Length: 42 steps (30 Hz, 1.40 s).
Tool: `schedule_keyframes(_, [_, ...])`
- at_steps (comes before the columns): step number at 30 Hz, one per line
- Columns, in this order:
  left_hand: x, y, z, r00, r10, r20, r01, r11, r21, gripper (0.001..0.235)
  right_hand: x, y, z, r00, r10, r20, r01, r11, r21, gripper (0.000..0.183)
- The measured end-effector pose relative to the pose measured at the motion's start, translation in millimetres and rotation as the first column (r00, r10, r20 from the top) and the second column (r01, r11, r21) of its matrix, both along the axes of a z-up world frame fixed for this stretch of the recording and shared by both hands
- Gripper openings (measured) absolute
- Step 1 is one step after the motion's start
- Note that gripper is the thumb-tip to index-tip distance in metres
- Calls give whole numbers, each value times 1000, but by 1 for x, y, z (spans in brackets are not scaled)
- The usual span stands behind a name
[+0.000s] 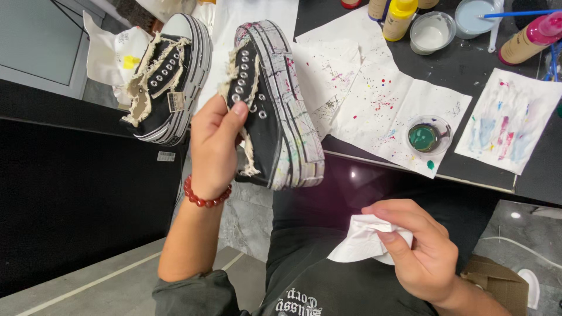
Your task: The person mixes liquid paint in a plastic cup using a paintbrush, applies the paint to the sole and sides of a customized sneaker, and then wipes down parts of the shoe sole with a cloth.
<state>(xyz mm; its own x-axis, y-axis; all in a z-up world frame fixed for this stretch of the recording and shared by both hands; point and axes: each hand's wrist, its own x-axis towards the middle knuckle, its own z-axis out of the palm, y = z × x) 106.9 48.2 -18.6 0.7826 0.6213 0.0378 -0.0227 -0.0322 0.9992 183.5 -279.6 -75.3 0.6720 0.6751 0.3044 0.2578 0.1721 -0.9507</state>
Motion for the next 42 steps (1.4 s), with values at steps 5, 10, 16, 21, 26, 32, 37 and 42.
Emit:
schedule_keyframes(5, [-15, -47, -29, 954, 60, 294, -25, 993, -119, 30, -12, -13, 13, 1000, -10, 6, 9, 999, 38, 27])
schedule_keyframes(10, [-11, -93, -62, 868, 192, 458, -141, 979, -145, 41, -23, 2, 16, 992, 112, 60, -117, 989, 91, 26])
schedule_keyframes(16, [-5, -137, -89, 716, 348, 605, -88, 905, -416, 47, -32, 29, 12, 975, 37, 219, -51, 997, 54, 21])
schedule_keyframes(21, [-22, -153, -92, 745, 274, 608, 53, 884, -464, 36, -28, 19, 4, 949, -87, 304, 83, 996, 25, 21])
schedule_keyframes(26, [-34, -154, -90, 858, 157, 488, 5, 949, -315, 27, -13, -2, -6, 937, -159, 310, 192, 978, -77, 18])
schedule_keyframes(32, [-36, -156, -78, 936, 70, 345, -159, 958, 237, 20, -16, -1, 18, 943, -165, 290, 160, 986, 39, 23])
schedule_keyframes(37, [-36, -159, -68, 943, -53, 328, -146, 822, 551, 26, -17, 7, 45, 838, -297, 458, 262, 955, 139, 30])
schedule_keyframes(42, [-34, -161, -60, 929, -170, 328, -13, 872, 490, 24, -16, 20, 52, 688, -317, 652, 369, 927, 61, 29])
